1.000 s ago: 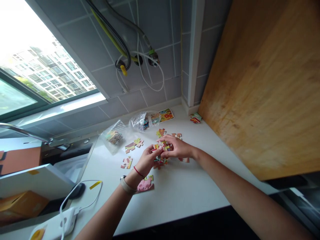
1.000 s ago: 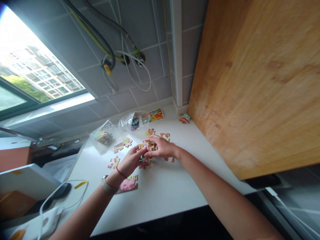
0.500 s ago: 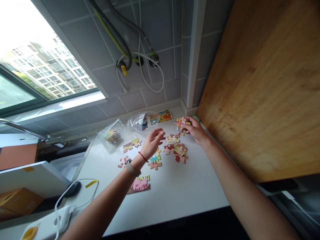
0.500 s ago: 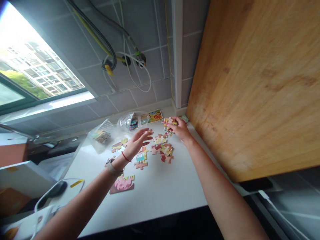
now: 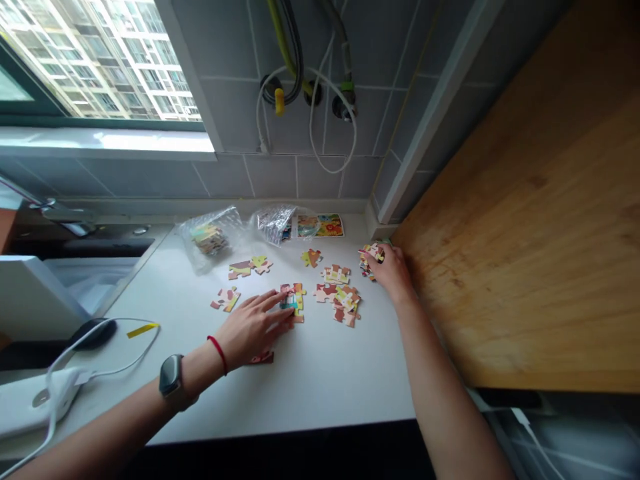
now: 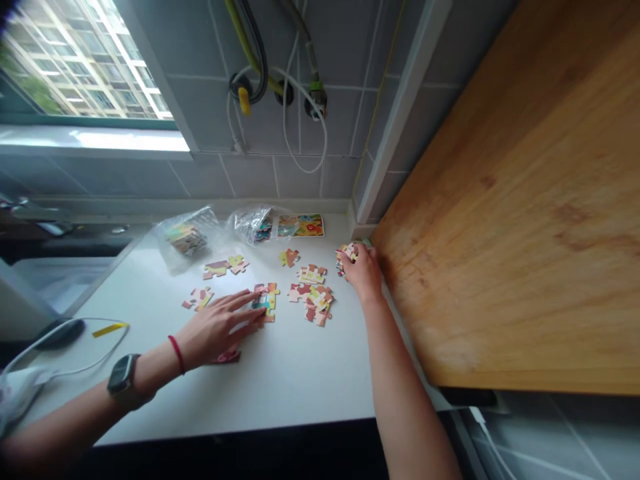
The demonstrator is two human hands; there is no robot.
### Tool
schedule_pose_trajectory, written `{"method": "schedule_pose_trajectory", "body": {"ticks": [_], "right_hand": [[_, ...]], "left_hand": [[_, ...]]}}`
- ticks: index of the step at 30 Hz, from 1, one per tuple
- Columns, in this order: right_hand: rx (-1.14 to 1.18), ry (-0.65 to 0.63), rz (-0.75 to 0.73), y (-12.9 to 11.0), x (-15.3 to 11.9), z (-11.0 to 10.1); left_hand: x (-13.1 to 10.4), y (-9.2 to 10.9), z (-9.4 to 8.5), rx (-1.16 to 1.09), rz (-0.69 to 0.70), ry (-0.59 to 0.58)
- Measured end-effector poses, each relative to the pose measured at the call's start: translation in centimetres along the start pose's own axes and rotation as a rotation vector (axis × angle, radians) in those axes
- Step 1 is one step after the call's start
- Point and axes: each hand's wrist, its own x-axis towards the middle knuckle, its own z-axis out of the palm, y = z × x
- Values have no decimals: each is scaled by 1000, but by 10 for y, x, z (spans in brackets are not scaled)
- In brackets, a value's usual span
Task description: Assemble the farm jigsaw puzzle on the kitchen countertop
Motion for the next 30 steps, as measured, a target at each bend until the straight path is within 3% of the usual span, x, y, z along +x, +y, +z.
{"method": "schedule_pose_trajectory", "body": {"ticks": [8,13,16,19,25,30], "right_hand": [[58,76,-116,0,4,-8],[374,36,-37,-14,4,-10],[638,-72,8,-33,-6,-2],[780,-265,13,-56,-26,10],[642,-627,48,-91,-67,24],[560,-658,6,-92,-72,21]], "left_hand": [[14,-2,12,-38,149,-12],[2,-11,18,-26,124,8],[-7,-13,12,-7,83,34],[-11,-13,0,-1,42,39],[13,-11,-17,-136,-5,76],[52,-9,-5,-324,56,128]]}}
